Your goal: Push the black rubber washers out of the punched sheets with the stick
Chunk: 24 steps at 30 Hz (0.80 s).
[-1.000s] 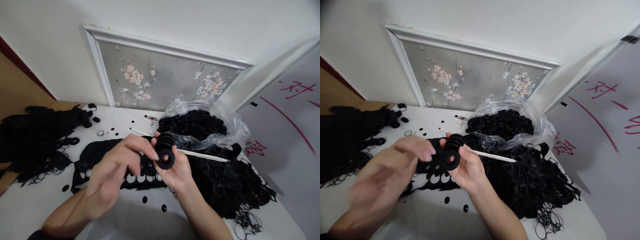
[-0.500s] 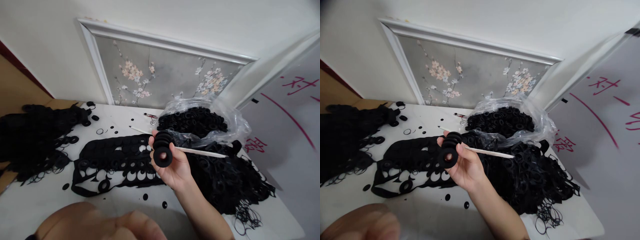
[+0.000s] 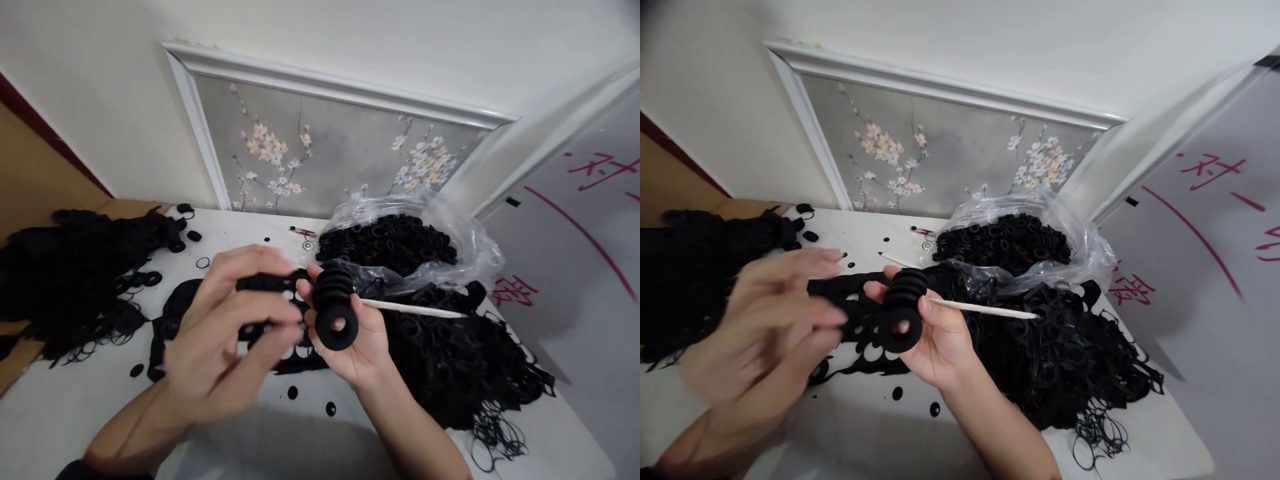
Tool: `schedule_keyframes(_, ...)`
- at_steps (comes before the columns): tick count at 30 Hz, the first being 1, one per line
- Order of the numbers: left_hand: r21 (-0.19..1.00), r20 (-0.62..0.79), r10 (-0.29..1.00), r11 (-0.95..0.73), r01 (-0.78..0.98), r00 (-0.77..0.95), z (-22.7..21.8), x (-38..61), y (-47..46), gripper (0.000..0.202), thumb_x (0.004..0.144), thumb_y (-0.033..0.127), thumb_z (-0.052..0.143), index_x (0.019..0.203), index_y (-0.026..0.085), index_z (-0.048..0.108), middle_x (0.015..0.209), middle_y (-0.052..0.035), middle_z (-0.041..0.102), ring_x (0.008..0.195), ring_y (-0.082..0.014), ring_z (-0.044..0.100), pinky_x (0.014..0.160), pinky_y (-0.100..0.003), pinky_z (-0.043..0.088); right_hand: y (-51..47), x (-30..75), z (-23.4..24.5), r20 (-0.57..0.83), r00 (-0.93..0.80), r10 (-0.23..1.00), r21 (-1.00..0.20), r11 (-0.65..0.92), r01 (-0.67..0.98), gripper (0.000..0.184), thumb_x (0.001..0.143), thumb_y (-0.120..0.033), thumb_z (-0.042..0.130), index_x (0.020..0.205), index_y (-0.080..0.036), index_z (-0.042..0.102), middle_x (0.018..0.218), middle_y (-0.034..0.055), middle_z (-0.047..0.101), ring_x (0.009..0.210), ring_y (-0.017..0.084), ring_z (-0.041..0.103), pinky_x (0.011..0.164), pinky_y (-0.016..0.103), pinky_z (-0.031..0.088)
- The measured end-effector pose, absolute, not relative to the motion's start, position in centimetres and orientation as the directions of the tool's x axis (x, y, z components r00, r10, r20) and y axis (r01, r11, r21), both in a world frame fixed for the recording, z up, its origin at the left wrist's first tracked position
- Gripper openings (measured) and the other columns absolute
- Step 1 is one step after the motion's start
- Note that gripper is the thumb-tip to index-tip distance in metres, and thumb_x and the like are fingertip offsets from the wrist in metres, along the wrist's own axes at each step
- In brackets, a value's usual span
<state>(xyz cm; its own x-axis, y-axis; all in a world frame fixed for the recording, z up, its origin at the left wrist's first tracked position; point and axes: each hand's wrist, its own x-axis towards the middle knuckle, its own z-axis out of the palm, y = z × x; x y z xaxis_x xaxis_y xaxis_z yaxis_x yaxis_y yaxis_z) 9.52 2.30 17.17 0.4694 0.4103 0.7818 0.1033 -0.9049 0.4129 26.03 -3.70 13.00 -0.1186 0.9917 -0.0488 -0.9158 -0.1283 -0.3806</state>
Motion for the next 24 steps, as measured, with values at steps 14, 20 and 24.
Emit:
schedule_keyframes(14,0.177,0.753,0.292,-0.953,0.245,0.590,17.3,11.3,3.4,0.020,0.083,0.003,0.060,0.098,0.016,0.060,0.101,-0.0064,0.062,0.105,-0.0214,0.057,0.092,-0.036,0.048,-3.2,26.4,12.5,-0.013,-0.171,0.985,-0.436,-0.160,-0.886,0.051,0.059,-0.022,0.084,0.107,-0.016,0.068,0.082,-0.0003,0.069,0.059,0.006,0.058,0.056,0.015,0.052)
schedule_keyframes(20,0.137,0.713,0.238,-0.970,0.202,0.659,17.4,11.2,4.0,0.016,0.088,0.007,0.052,0.097,0.018,0.059,0.098,-0.0034,0.065,0.093,-0.0176,0.061,0.084,-0.032,0.048,-2.9,26.5,12.1,-0.002,-0.204,0.979,-0.444,-0.184,-0.877,0.049,0.062,-0.021,0.081,0.108,-0.014,0.068,0.080,0.0009,0.068,0.056,0.005,0.056,0.055,0.015,0.051)
schedule_keyframes(24,0.199,0.674,0.264,-0.964,0.174,0.691,17.4,11.2,4.7,0.013,0.093,0.013,0.049,0.098,0.020,0.058,0.097,-0.0037,0.062,0.088,-0.0159,0.060,0.079,-0.030,0.049,-2.7,26.8,11.8,0.000,-0.218,0.976,-0.449,-0.195,-0.872,0.047,0.060,-0.020,0.082,0.105,-0.014,0.068,0.076,0.0007,0.067,0.056,0.007,0.055,0.051,0.016,0.050)
